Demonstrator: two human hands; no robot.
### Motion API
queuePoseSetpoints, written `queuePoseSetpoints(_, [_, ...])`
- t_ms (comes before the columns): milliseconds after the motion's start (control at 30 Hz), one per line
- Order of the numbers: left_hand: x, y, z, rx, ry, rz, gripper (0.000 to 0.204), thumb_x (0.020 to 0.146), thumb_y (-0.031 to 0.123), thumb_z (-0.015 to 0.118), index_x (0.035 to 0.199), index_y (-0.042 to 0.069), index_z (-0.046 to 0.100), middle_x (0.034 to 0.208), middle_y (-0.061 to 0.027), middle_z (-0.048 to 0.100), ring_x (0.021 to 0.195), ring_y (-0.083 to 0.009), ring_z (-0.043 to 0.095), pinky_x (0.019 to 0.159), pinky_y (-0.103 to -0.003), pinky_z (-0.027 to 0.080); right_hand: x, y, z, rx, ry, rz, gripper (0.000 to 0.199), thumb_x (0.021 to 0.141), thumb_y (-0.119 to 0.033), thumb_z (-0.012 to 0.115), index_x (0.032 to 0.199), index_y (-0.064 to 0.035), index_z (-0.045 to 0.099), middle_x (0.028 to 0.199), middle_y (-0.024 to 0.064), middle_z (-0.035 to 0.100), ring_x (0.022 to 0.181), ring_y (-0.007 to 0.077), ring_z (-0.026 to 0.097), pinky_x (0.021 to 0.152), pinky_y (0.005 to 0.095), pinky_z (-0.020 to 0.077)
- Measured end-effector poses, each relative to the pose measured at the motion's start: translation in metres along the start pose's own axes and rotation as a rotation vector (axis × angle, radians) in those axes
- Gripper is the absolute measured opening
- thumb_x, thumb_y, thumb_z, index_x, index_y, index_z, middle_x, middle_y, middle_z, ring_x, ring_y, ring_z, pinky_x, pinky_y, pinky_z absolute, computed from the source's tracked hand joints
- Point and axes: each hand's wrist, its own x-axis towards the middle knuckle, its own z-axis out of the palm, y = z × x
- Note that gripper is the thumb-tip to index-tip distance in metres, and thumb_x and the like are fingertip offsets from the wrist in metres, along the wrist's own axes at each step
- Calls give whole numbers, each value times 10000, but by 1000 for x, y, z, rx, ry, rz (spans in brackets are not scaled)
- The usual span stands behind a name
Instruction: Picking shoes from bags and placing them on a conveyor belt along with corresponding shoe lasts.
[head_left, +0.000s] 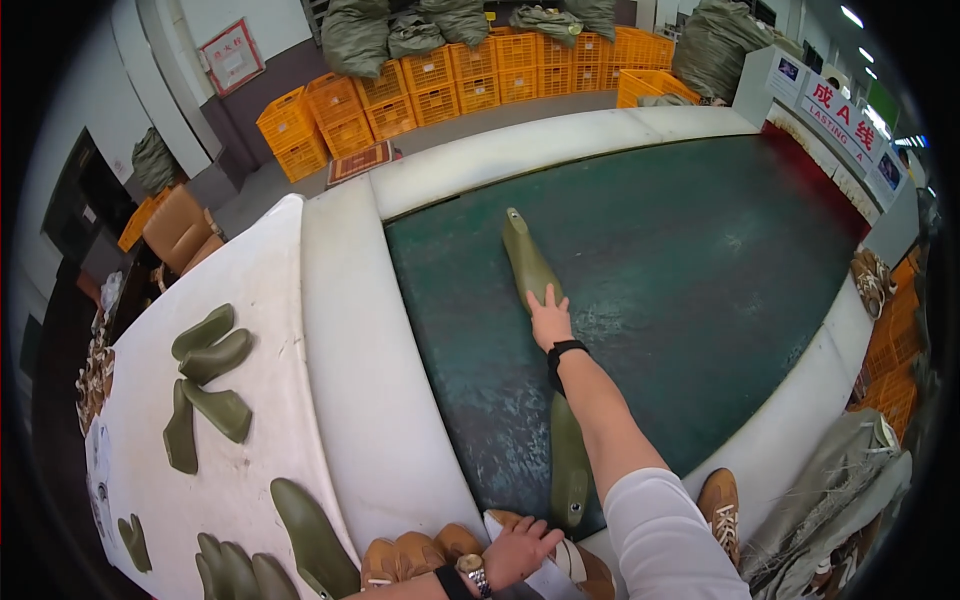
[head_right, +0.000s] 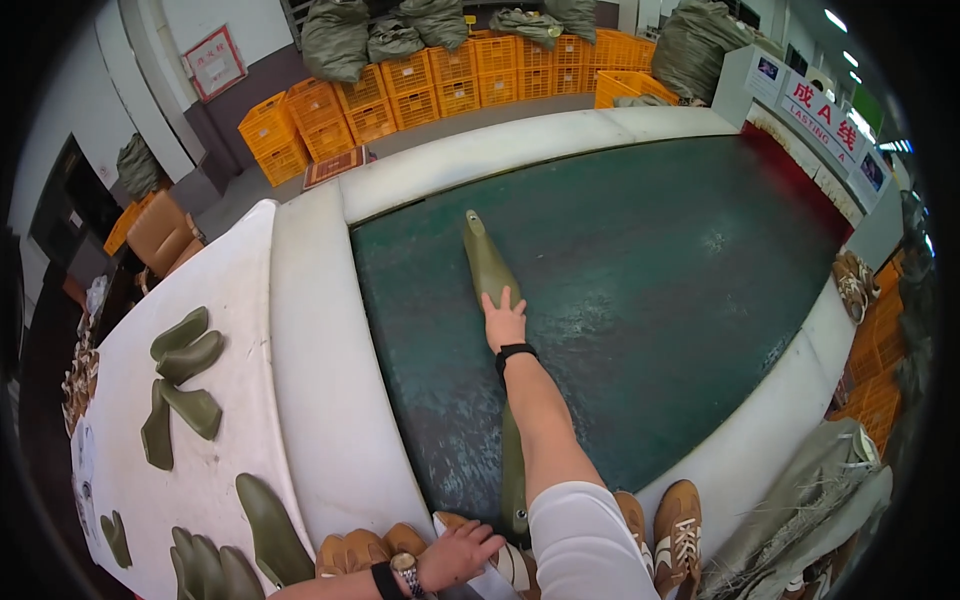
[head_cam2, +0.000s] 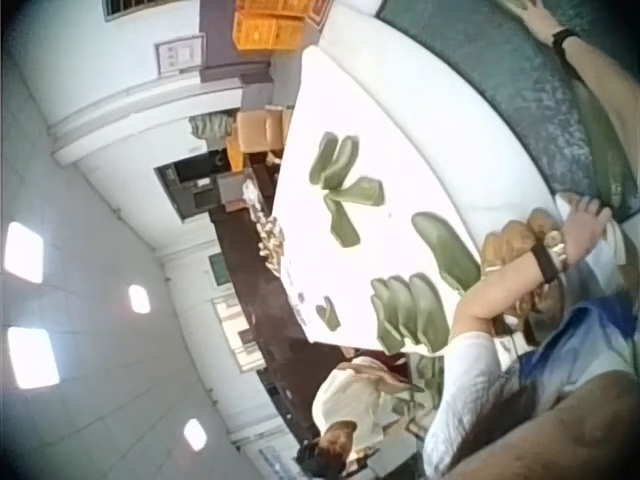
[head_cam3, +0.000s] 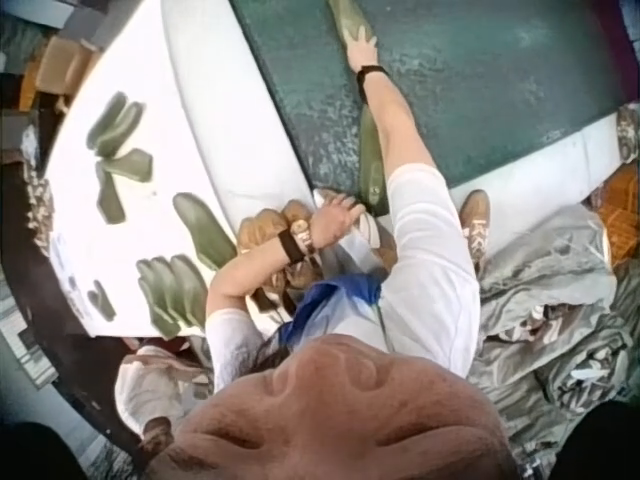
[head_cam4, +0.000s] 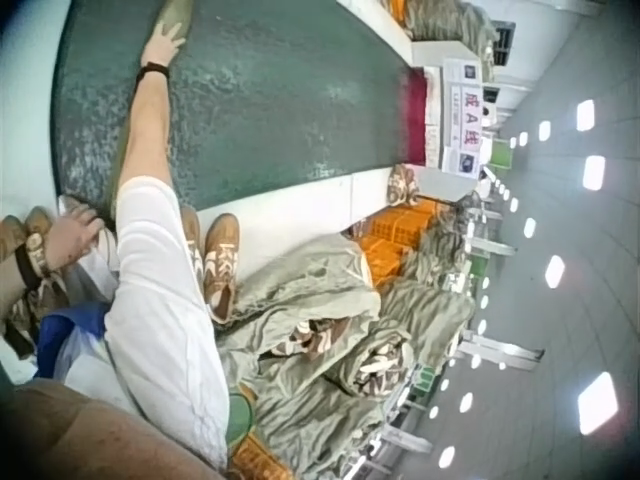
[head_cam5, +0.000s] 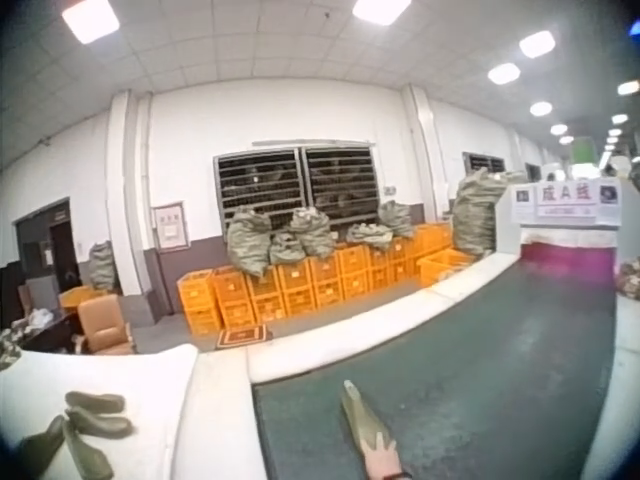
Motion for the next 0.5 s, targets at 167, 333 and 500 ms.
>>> queuePoseSetpoints(167, [3,12,-12,56,63,4,410,724,149,527,1125,63,515,933,-103,561,882,-265,542,757,-354,459,64,10,-33,232,339,-258,492,799,36,428,1261,-129,453,1349,221,333,1165,417,397,930,416,398])
queuePoseSetpoints(333, [7,9,-8,178,83,79,313,744,194,560,1035,85,526,900,-97,544,866,-265,547,719,-346,455,17,16,-44,415,31,-423,248,811,-167,530,1022,-76,622,968,162,627,928,340,579,813,416,460])
queuePoseSetpoints(500, [4,23,-18,231,-62,217,106,771,154,497,862,134,547,805,-57,510,779,-222,541,674,-324,430,-179,33,-109,14,-569,-418,508,812,-457,511,1186,-114,501,938,194,628,913,350,591,788,429,469])
